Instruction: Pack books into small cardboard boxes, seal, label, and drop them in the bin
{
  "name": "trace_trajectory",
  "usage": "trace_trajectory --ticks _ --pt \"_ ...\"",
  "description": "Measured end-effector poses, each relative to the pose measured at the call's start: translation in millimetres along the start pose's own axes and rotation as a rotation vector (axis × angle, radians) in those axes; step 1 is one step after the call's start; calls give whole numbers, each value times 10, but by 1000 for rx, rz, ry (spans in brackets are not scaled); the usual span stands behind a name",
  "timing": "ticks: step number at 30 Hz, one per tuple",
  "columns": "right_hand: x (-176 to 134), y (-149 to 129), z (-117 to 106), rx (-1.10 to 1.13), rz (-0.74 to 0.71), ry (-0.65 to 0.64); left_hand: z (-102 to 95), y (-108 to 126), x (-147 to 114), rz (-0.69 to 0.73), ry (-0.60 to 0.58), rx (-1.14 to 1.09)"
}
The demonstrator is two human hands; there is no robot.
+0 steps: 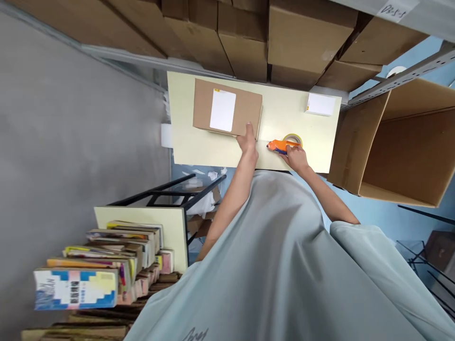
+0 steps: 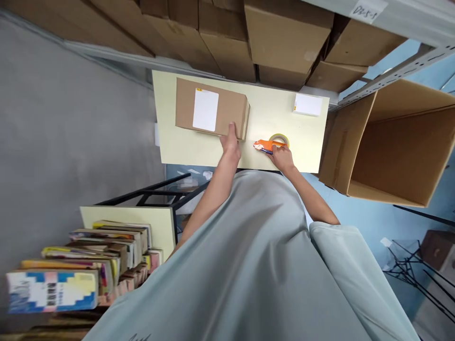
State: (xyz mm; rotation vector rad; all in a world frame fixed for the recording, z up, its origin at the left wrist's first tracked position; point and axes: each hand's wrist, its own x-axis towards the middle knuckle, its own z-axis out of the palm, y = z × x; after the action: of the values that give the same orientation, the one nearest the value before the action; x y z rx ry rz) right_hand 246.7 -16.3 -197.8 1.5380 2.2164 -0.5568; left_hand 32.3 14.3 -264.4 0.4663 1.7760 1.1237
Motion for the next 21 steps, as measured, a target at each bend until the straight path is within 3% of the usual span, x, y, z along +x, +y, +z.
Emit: trace_trajectory --ticks 3,8,13,16,21 --pt "-52 -3 44 -25 -43 2 144 39 -69 -6 171 -127" --pt "-199 -61 164 -24 -167 -2 -71 60 -256 190 11 -33" --pt "-387 -14 238 16 -179 -27 -103 1 -387 195 -61 33" --pt "-604 284 273 20 -112 -52 -28 -42 -418 195 -53 40" --pt "-1030 1055 236 -33 87 -74 -22 -77 -459 220 -95 74"
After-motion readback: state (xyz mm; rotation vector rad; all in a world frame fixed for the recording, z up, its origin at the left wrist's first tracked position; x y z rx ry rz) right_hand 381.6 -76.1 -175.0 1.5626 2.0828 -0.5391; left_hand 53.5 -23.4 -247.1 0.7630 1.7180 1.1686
